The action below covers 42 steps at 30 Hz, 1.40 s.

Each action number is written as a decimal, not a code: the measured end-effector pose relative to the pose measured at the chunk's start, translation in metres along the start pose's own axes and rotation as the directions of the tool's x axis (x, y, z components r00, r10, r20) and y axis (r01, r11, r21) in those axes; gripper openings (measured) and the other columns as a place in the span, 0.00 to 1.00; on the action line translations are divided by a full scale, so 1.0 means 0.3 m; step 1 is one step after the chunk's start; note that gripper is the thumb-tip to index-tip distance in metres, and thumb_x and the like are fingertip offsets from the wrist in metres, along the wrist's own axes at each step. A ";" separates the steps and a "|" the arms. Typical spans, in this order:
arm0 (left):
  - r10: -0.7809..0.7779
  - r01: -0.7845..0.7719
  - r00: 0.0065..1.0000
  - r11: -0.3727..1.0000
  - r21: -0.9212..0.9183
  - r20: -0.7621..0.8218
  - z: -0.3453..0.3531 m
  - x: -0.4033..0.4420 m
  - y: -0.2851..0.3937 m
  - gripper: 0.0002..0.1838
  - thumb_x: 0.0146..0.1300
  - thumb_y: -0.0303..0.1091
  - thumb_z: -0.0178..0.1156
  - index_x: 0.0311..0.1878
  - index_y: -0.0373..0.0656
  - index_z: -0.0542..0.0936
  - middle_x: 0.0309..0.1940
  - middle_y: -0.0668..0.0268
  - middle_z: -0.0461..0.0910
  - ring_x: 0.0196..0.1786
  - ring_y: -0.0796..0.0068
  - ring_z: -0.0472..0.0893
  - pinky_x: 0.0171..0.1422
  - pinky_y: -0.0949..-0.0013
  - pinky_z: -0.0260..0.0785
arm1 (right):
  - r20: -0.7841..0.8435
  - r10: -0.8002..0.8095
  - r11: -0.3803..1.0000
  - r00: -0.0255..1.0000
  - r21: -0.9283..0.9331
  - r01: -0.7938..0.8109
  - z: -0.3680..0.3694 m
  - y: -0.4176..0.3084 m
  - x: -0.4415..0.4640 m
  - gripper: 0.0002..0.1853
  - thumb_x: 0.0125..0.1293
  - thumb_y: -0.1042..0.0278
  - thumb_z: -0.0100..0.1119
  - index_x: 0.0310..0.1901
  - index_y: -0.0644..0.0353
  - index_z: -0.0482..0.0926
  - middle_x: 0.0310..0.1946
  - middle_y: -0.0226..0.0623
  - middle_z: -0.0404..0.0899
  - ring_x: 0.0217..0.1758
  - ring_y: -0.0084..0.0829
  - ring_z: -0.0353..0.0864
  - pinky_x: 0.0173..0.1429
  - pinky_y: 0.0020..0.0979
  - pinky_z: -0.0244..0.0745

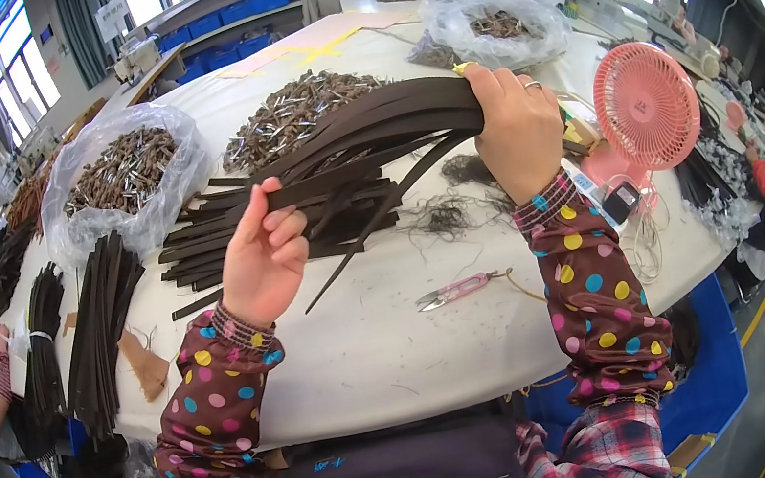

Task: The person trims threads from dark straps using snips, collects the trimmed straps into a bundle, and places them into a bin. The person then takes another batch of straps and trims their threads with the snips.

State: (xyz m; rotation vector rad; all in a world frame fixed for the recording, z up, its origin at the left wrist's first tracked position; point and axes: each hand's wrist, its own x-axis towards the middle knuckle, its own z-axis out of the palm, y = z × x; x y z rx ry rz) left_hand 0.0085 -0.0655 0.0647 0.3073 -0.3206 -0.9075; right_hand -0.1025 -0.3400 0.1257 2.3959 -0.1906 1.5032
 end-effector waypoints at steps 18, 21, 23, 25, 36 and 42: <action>0.178 -0.006 0.983 -0.137 0.991 0.031 -0.192 -0.087 0.257 0.31 0.74 0.53 0.53 0.70 0.39 0.68 0.66 0.60 0.71 0.67 0.69 0.70 0.68 0.62 0.63 | 0.474 0.402 0.572 0.783 0.538 -0.620 0.026 0.172 0.003 0.14 0.62 0.73 0.66 0.48 0.63 0.77 0.32 0.32 0.78 0.34 0.20 0.73 0.38 0.25 0.69; -0.156 0.176 0.980 0.411 0.894 -0.121 -0.059 -0.025 0.157 0.47 0.69 0.73 0.34 0.76 0.43 0.57 0.72 0.57 0.63 0.71 0.60 0.67 0.73 0.54 0.59 | 0.375 0.271 0.611 0.886 0.644 -0.460 0.067 0.169 -0.009 0.14 0.61 0.75 0.64 0.49 0.62 0.77 0.33 0.35 0.80 0.35 0.26 0.77 0.41 0.28 0.72; -0.260 0.175 0.966 0.664 0.727 0.005 -0.005 0.013 0.133 0.47 0.69 0.74 0.31 0.76 0.44 0.59 0.72 0.57 0.64 0.72 0.62 0.65 0.72 0.54 0.60 | 0.287 0.206 0.702 0.935 0.623 -0.346 0.055 0.146 0.003 0.17 0.59 0.79 0.62 0.50 0.60 0.76 0.35 0.39 0.82 0.38 0.34 0.81 0.44 0.30 0.73; -0.361 0.213 0.909 0.829 0.517 0.205 0.013 0.051 0.153 0.45 0.70 0.73 0.29 0.75 0.46 0.61 0.71 0.58 0.65 0.72 0.64 0.65 0.72 0.54 0.60 | 0.279 0.234 0.757 0.931 0.549 -0.355 0.035 0.127 -0.004 0.19 0.57 0.81 0.60 0.52 0.57 0.76 0.38 0.43 0.83 0.40 0.42 0.83 0.45 0.32 0.75; -0.284 0.076 0.947 0.650 0.756 0.149 -0.026 -0.035 0.117 0.17 0.79 0.44 0.45 0.34 0.45 0.70 0.33 0.71 0.70 0.44 0.73 0.77 0.59 0.60 0.71 | -0.050 0.143 0.944 0.988 0.307 -0.121 0.042 0.174 -0.040 0.27 0.50 0.81 0.66 0.55 0.52 0.76 0.41 0.43 0.84 0.42 0.47 0.83 0.47 0.39 0.75; -0.160 0.078 0.975 -0.397 0.914 -0.152 -0.157 -0.135 0.226 0.11 0.75 0.40 0.50 0.39 0.43 0.73 0.32 0.71 0.71 0.43 0.69 0.78 0.57 0.58 0.69 | -0.050 0.305 0.872 0.951 0.417 -0.258 0.028 0.249 -0.026 0.24 0.57 0.82 0.64 0.56 0.56 0.74 0.38 0.44 0.84 0.40 0.39 0.86 0.43 0.33 0.77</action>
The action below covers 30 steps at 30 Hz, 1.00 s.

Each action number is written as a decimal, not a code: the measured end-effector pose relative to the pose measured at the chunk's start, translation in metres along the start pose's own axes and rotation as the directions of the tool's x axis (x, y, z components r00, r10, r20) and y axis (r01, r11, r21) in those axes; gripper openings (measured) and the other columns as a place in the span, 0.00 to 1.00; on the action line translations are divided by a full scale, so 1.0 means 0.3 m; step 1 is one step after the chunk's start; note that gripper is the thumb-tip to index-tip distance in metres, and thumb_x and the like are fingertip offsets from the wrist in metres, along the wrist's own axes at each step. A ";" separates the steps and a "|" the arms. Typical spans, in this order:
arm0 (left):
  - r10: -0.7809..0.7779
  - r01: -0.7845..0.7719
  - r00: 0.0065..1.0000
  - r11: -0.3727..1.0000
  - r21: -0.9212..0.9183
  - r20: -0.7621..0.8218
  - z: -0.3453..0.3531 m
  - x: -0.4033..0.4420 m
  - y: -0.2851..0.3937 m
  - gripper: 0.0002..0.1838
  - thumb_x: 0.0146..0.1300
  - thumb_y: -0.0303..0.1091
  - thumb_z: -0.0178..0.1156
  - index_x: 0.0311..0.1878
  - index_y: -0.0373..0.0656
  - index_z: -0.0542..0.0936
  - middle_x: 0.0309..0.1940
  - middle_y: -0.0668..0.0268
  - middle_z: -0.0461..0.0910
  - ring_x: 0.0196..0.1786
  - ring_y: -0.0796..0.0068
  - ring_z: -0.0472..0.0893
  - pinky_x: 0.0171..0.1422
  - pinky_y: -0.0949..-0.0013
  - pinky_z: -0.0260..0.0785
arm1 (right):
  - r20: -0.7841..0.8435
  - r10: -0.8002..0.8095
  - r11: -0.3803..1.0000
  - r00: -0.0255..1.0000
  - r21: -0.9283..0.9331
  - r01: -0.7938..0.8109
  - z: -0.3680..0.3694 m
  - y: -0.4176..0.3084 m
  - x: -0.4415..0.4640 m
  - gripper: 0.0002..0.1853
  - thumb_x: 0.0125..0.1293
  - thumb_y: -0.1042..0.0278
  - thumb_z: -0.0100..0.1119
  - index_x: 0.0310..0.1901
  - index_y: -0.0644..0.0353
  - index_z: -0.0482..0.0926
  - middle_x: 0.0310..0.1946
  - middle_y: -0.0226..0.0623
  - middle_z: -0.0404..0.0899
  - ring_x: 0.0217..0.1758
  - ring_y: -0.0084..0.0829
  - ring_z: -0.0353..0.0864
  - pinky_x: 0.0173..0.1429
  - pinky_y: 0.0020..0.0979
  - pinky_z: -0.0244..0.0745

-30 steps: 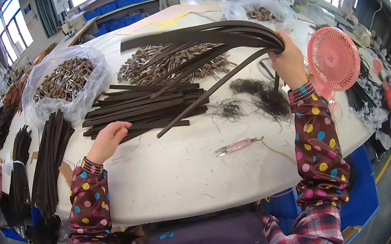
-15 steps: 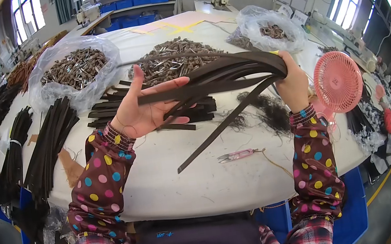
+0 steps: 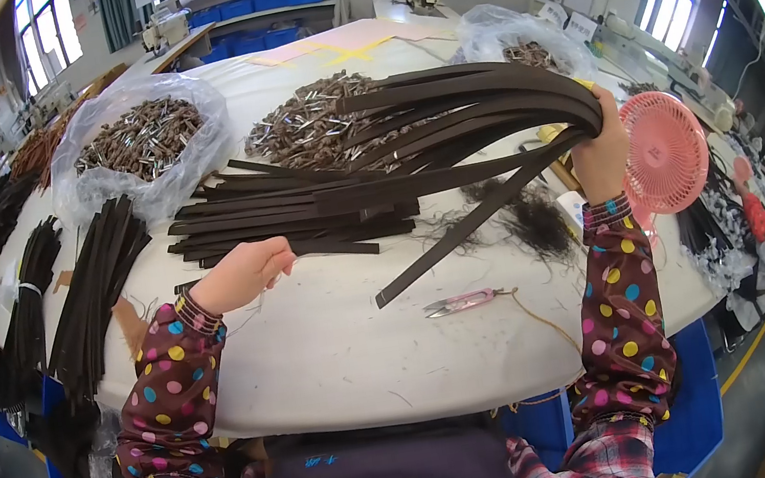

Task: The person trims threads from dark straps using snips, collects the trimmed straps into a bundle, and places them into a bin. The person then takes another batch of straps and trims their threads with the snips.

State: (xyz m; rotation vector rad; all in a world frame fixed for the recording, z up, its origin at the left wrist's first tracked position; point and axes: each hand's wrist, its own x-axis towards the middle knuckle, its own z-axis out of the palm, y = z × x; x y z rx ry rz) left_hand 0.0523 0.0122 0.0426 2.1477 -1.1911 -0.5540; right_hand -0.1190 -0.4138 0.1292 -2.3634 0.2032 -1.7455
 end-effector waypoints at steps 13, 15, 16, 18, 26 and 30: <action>0.092 -0.114 0.956 0.992 -0.062 -0.279 -0.005 0.036 0.130 0.19 0.74 0.45 0.52 0.43 0.39 0.84 0.33 0.61 0.85 0.36 0.67 0.84 0.46 0.68 0.75 | 0.060 0.117 0.706 0.991 0.697 -0.126 0.019 0.098 -0.014 0.17 0.74 0.76 0.48 0.62 0.61 0.67 0.57 0.41 0.75 0.56 0.30 0.77 0.62 0.28 0.71; 0.303 -0.347 0.935 0.888 -0.302 -0.184 0.063 0.062 0.115 0.27 0.77 0.53 0.45 0.57 0.38 0.78 0.45 0.63 0.82 0.45 0.70 0.82 0.54 0.69 0.73 | 0.019 0.073 0.783 0.997 0.618 -0.069 0.023 0.110 -0.018 0.17 0.73 0.76 0.49 0.62 0.61 0.68 0.56 0.41 0.76 0.56 0.30 0.78 0.62 0.29 0.72; 0.283 -0.331 0.943 0.862 -0.383 -0.176 0.101 0.057 0.154 0.26 0.77 0.53 0.45 0.57 0.37 0.77 0.45 0.64 0.81 0.42 0.72 0.81 0.53 0.70 0.73 | 0.025 0.063 0.809 0.998 0.584 -0.066 0.022 0.102 -0.020 0.17 0.73 0.76 0.49 0.61 0.61 0.68 0.56 0.41 0.77 0.55 0.31 0.78 0.61 0.29 0.72; 0.270 -0.307 0.951 0.774 -0.554 -0.150 0.167 0.071 0.224 0.24 0.77 0.50 0.47 0.55 0.36 0.76 0.41 0.66 0.79 0.38 0.76 0.79 0.49 0.72 0.73 | 0.034 0.044 0.855 0.998 0.515 -0.055 0.019 0.084 -0.020 0.17 0.72 0.76 0.50 0.60 0.61 0.69 0.55 0.42 0.77 0.55 0.31 0.79 0.61 0.29 0.72; 0.251 -0.375 0.829 0.912 -0.164 -0.499 0.194 0.152 0.108 0.11 0.76 0.40 0.50 0.49 0.44 0.76 0.19 0.73 0.69 0.23 0.75 0.71 0.31 0.71 0.66 | -0.036 0.129 0.817 0.991 0.570 -0.086 -0.021 0.070 -0.006 0.15 0.71 0.77 0.48 0.58 0.61 0.72 0.53 0.38 0.79 0.52 0.29 0.80 0.58 0.28 0.73; 0.023 0.051 0.934 0.979 0.197 -0.358 0.144 0.114 -0.033 0.09 0.70 0.35 0.56 0.47 0.42 0.78 0.36 0.62 0.82 0.39 0.56 0.81 0.42 0.61 0.71 | -0.018 0.221 0.711 0.975 0.687 -0.149 -0.060 0.150 -0.010 0.15 0.73 0.76 0.46 0.59 0.62 0.72 0.52 0.35 0.78 0.51 0.27 0.79 0.56 0.25 0.73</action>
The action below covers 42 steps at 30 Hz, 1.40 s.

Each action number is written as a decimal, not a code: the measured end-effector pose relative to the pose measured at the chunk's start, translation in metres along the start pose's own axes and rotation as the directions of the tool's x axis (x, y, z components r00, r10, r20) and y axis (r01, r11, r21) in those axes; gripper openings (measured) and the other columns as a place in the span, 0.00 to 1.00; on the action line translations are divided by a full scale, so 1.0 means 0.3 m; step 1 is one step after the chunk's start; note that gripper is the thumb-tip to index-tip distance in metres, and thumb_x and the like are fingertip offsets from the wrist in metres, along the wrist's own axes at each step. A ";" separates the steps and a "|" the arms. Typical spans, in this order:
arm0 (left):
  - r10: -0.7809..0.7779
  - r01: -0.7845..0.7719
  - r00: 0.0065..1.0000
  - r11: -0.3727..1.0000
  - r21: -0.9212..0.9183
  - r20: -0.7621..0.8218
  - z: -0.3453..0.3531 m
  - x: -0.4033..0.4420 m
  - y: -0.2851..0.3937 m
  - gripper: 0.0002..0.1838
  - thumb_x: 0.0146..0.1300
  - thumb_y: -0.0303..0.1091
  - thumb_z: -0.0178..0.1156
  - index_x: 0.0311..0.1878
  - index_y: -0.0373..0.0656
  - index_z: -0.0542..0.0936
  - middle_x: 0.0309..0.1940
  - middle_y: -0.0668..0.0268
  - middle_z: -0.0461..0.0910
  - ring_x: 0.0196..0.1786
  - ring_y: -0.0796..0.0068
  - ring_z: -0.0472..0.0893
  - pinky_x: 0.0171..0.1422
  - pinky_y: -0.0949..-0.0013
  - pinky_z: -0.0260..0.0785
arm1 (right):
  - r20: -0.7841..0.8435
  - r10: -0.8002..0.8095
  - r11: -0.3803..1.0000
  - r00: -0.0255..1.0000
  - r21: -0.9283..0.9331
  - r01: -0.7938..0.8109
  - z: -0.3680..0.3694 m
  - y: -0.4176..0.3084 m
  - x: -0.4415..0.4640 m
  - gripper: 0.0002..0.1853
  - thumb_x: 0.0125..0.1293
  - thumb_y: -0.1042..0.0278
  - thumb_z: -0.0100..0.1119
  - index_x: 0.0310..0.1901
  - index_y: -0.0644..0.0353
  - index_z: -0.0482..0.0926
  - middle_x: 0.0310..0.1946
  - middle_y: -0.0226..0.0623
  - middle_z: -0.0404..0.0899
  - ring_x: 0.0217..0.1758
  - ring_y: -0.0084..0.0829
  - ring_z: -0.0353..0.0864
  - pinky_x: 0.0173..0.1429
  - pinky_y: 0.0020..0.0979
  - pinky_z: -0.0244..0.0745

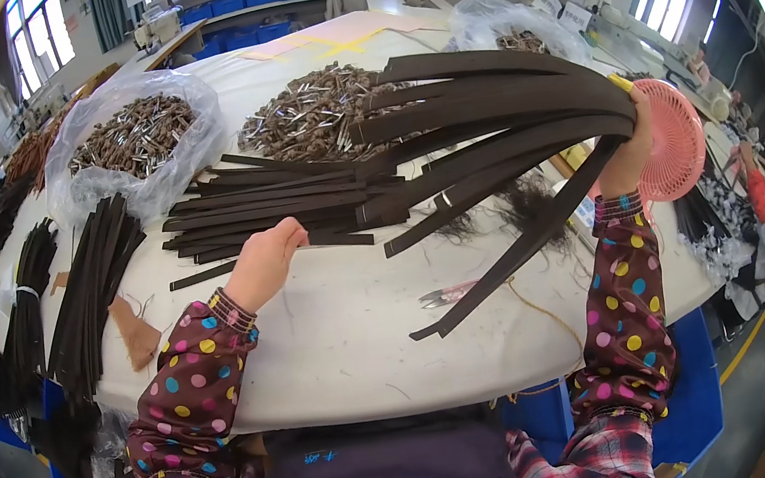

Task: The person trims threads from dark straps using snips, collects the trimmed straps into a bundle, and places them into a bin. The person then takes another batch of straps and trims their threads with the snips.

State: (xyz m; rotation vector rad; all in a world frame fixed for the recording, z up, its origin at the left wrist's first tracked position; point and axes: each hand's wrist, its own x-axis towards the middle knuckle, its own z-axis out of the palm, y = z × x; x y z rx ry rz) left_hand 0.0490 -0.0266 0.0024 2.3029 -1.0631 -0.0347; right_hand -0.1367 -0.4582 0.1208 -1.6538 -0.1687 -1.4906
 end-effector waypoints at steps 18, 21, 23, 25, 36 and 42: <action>0.124 -0.136 0.990 0.786 -0.604 -0.062 -0.036 0.045 0.331 0.19 0.71 0.45 0.56 0.47 0.37 0.83 0.37 0.56 0.85 0.42 0.56 0.84 0.48 0.65 0.75 | 0.257 -0.414 0.672 0.873 -0.561 0.484 0.129 -0.098 -0.035 0.21 0.61 0.76 0.64 0.56 0.64 0.74 0.47 0.41 0.81 0.49 0.31 0.81 0.56 0.29 0.74; 0.153 -0.144 0.988 0.817 -0.558 -0.031 -0.010 0.069 0.160 0.15 0.69 0.41 0.57 0.49 0.40 0.83 0.41 0.61 0.85 0.45 0.63 0.83 0.51 0.63 0.73 | 0.136 -0.464 0.701 0.875 -0.548 0.457 0.096 -0.121 0.011 0.22 0.61 0.76 0.64 0.57 0.63 0.74 0.48 0.41 0.82 0.50 0.31 0.81 0.56 0.29 0.74; 0.388 -0.350 0.920 0.876 0.332 -0.054 -0.008 0.043 -0.025 0.12 0.67 0.35 0.58 0.52 0.46 0.81 0.46 0.65 0.82 0.50 0.68 0.81 0.56 0.61 0.70 | 0.092 -0.519 0.680 0.850 -0.559 0.475 0.020 -0.076 0.052 0.23 0.61 0.76 0.65 0.59 0.63 0.73 0.49 0.40 0.82 0.51 0.30 0.81 0.56 0.29 0.75; 0.197 -0.166 0.980 0.748 0.642 0.024 -0.049 -0.036 -0.112 0.15 0.65 0.31 0.58 0.55 0.53 0.80 0.51 0.67 0.79 0.55 0.69 0.78 0.61 0.59 0.66 | 0.100 -0.499 0.676 0.861 -0.577 0.458 -0.017 -0.105 0.071 0.24 0.61 0.75 0.65 0.59 0.63 0.72 0.50 0.40 0.82 0.51 0.30 0.81 0.56 0.29 0.75; 0.529 -0.544 0.776 0.837 0.058 -0.344 -0.313 -0.014 0.373 0.60 0.52 0.64 0.70 0.76 0.35 0.51 0.74 0.45 0.56 0.77 0.51 0.57 0.78 0.54 0.50 | 0.777 -0.535 0.001 0.332 -0.392 0.920 0.463 -0.434 0.033 0.13 0.51 0.71 0.61 0.41 0.56 0.79 0.38 0.32 0.79 0.45 0.35 0.80 0.62 0.41 0.73; 0.412 -0.472 0.732 0.881 0.033 -0.542 -0.214 0.023 0.438 0.65 0.41 0.51 0.78 0.77 0.41 0.48 0.67 0.49 0.63 0.72 0.49 0.63 0.73 0.36 0.47 | 0.702 -0.634 0.123 0.324 -0.322 0.939 0.622 -0.545 0.020 0.15 0.51 0.74 0.61 0.43 0.59 0.79 0.37 0.36 0.79 0.44 0.39 0.81 0.58 0.41 0.74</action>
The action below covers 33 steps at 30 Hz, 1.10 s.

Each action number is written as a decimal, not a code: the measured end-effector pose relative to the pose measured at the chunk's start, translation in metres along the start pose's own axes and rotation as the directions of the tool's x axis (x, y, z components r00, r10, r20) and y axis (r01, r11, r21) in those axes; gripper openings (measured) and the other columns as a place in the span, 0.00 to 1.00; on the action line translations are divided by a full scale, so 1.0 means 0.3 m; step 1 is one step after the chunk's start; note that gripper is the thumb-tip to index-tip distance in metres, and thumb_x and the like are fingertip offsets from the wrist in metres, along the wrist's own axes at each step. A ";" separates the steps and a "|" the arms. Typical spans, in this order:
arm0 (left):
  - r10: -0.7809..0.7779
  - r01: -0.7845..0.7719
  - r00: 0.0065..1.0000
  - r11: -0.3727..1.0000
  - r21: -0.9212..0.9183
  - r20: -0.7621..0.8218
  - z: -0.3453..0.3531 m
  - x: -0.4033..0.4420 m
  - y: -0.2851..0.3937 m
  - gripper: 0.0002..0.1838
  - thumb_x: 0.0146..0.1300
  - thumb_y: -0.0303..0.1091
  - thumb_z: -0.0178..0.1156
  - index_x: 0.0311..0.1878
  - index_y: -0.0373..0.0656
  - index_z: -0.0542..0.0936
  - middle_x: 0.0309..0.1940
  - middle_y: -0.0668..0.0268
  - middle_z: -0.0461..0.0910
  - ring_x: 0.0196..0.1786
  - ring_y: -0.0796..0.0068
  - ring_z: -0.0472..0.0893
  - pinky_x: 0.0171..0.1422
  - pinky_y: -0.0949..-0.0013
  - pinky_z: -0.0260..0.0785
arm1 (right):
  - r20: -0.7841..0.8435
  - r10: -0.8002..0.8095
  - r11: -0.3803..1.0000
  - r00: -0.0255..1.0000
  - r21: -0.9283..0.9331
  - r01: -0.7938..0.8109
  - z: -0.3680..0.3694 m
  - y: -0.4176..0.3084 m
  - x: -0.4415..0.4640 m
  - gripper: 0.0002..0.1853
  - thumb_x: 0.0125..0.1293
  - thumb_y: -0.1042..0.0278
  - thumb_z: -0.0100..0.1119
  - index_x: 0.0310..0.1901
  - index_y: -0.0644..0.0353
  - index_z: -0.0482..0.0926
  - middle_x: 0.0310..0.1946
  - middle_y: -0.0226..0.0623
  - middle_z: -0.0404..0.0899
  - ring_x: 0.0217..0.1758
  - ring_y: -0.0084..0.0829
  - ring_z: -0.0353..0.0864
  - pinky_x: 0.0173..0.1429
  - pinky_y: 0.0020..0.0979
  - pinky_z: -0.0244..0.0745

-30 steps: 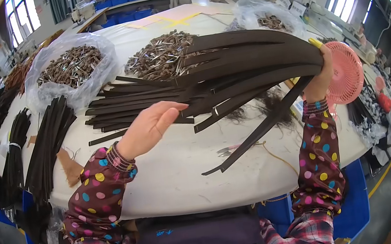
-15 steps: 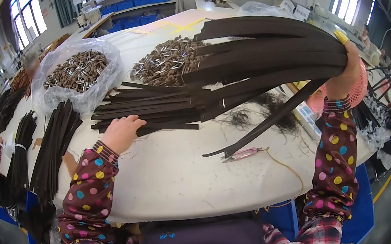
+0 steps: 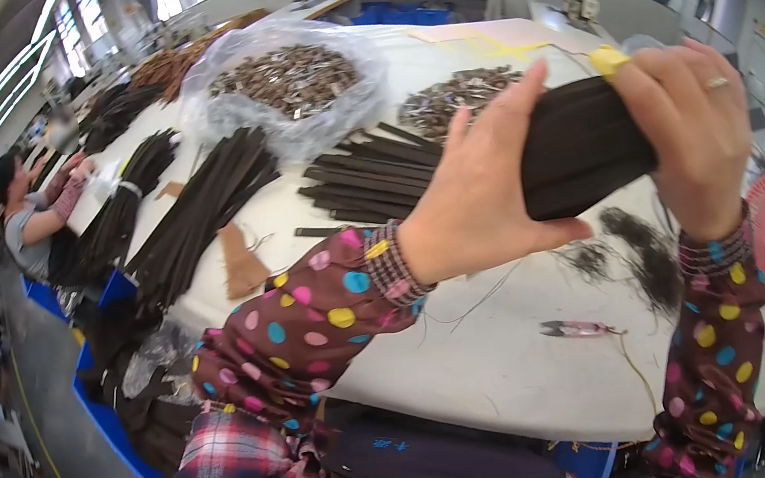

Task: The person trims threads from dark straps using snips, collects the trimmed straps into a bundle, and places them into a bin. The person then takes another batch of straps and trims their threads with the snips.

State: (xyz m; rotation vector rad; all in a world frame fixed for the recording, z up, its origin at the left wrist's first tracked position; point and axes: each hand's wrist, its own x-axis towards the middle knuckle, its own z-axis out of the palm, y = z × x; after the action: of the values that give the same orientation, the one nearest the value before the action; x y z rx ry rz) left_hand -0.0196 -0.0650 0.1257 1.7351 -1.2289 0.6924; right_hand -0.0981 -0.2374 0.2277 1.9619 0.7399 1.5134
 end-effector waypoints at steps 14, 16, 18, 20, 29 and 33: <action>-0.027 -0.025 0.998 0.660 0.751 0.057 -0.657 0.009 -0.196 0.30 0.48 0.29 0.70 0.58 0.54 0.75 0.41 0.58 0.84 0.43 0.53 0.84 0.45 0.59 0.77 | 0.230 0.312 0.950 0.922 -0.061 -0.307 0.132 -0.013 -0.267 0.33 0.62 0.67 0.69 0.68 0.60 0.67 0.64 0.42 0.73 0.70 0.45 0.68 0.73 0.44 0.63; -0.173 0.059 0.984 0.482 0.874 0.029 -0.795 -0.055 -0.277 0.29 0.52 0.31 0.66 0.60 0.56 0.74 0.43 0.59 0.84 0.46 0.53 0.83 0.47 0.58 0.76 | 0.325 0.407 0.904 0.854 -0.012 -0.427 0.147 -0.037 -0.388 0.32 0.64 0.65 0.67 0.68 0.60 0.67 0.65 0.43 0.71 0.71 0.44 0.66 0.73 0.42 0.61; -0.361 0.177 0.931 0.331 0.927 -0.049 -0.910 -0.137 -0.383 0.28 0.54 0.32 0.66 0.60 0.55 0.73 0.44 0.58 0.83 0.48 0.52 0.82 0.48 0.54 0.75 | 0.402 0.484 0.838 0.777 0.042 -0.544 0.152 -0.076 -0.479 0.31 0.66 0.67 0.66 0.68 0.61 0.67 0.65 0.44 0.71 0.71 0.45 0.66 0.72 0.41 0.61; -0.490 0.280 0.858 0.190 0.941 -0.156 -1.001 -0.249 -0.526 0.27 0.54 0.32 0.66 0.59 0.54 0.73 0.43 0.56 0.83 0.48 0.51 0.83 0.47 0.53 0.75 | 0.467 0.494 0.803 0.733 0.079 -0.591 0.139 -0.122 -0.529 0.30 0.67 0.68 0.64 0.68 0.63 0.67 0.65 0.45 0.71 0.70 0.45 0.66 0.72 0.40 0.61; -0.638 0.471 0.729 0.204 0.858 -0.248 -1.107 -0.775 -0.999 0.39 0.59 0.58 0.65 0.68 0.46 0.70 0.63 0.49 0.72 0.66 0.52 0.72 0.70 0.56 0.64 | 0.694 0.481 0.600 0.535 0.184 -0.779 0.145 -0.359 -0.631 0.30 0.64 0.72 0.62 0.67 0.62 0.67 0.65 0.47 0.69 0.69 0.46 0.66 0.72 0.40 0.59; -0.389 0.301 0.911 0.390 0.870 -0.141 -1.044 -0.721 -0.854 0.27 0.68 0.50 0.59 0.65 0.47 0.73 0.65 0.55 0.72 0.65 0.54 0.72 0.67 0.55 0.66 | 0.717 0.476 0.574 0.509 0.186 -0.798 0.179 -0.399 -0.701 0.30 0.63 0.72 0.62 0.67 0.63 0.67 0.66 0.48 0.68 0.69 0.48 0.66 0.72 0.41 0.59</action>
State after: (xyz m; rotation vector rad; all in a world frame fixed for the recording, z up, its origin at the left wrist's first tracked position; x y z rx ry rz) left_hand 0.1560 0.3421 0.0070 2.8103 -0.4373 1.1143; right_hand -0.1022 -0.3082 -0.0099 3.1935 0.0232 0.9099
